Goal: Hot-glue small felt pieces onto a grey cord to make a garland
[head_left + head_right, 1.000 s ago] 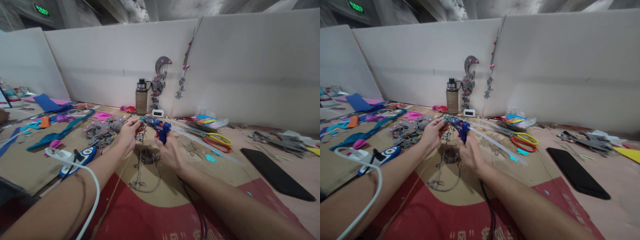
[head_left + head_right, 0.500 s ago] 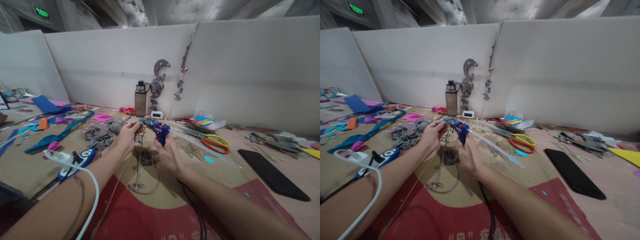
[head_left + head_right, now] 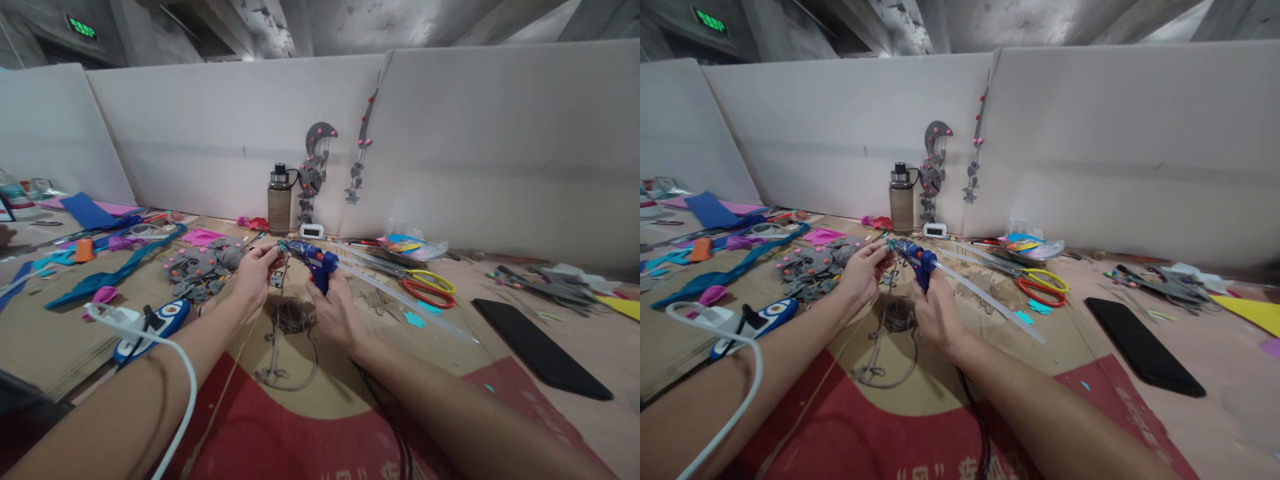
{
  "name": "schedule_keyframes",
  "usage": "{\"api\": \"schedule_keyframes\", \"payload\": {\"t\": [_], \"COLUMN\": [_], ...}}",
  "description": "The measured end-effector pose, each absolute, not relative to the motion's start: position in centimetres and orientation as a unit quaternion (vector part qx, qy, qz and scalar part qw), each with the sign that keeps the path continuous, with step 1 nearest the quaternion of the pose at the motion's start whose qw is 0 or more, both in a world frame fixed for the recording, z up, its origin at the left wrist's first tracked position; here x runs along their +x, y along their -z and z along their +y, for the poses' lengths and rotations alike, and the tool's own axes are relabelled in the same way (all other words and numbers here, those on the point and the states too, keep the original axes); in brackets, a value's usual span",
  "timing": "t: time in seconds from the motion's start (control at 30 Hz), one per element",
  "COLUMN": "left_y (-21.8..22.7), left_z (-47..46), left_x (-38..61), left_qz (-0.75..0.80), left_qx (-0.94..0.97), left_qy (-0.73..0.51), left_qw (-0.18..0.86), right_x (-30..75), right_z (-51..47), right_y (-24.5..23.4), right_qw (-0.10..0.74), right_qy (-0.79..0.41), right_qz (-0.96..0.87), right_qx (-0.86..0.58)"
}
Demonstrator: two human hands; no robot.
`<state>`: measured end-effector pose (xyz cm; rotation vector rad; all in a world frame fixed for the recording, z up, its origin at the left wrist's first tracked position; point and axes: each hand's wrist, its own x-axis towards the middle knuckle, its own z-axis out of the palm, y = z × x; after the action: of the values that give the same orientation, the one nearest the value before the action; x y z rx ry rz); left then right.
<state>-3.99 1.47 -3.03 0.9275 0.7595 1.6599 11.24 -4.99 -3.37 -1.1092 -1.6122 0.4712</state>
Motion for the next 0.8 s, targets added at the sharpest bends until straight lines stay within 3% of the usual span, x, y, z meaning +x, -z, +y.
{"api": "schedule_keyframes", "payload": {"t": [0.8], "left_y": [2.7], "left_z": [1.4], "left_x": [-4.1], "left_qz": [0.315], "left_qx": [0.389], "left_qy": [-0.691], "left_qw": [0.522], "right_x": [11.4], "right_z": [-5.2], "right_y": [3.2], "right_qw": [0.534], "right_qy": [-0.205], "right_qz": [-0.664], "right_qx": [-0.481]}}
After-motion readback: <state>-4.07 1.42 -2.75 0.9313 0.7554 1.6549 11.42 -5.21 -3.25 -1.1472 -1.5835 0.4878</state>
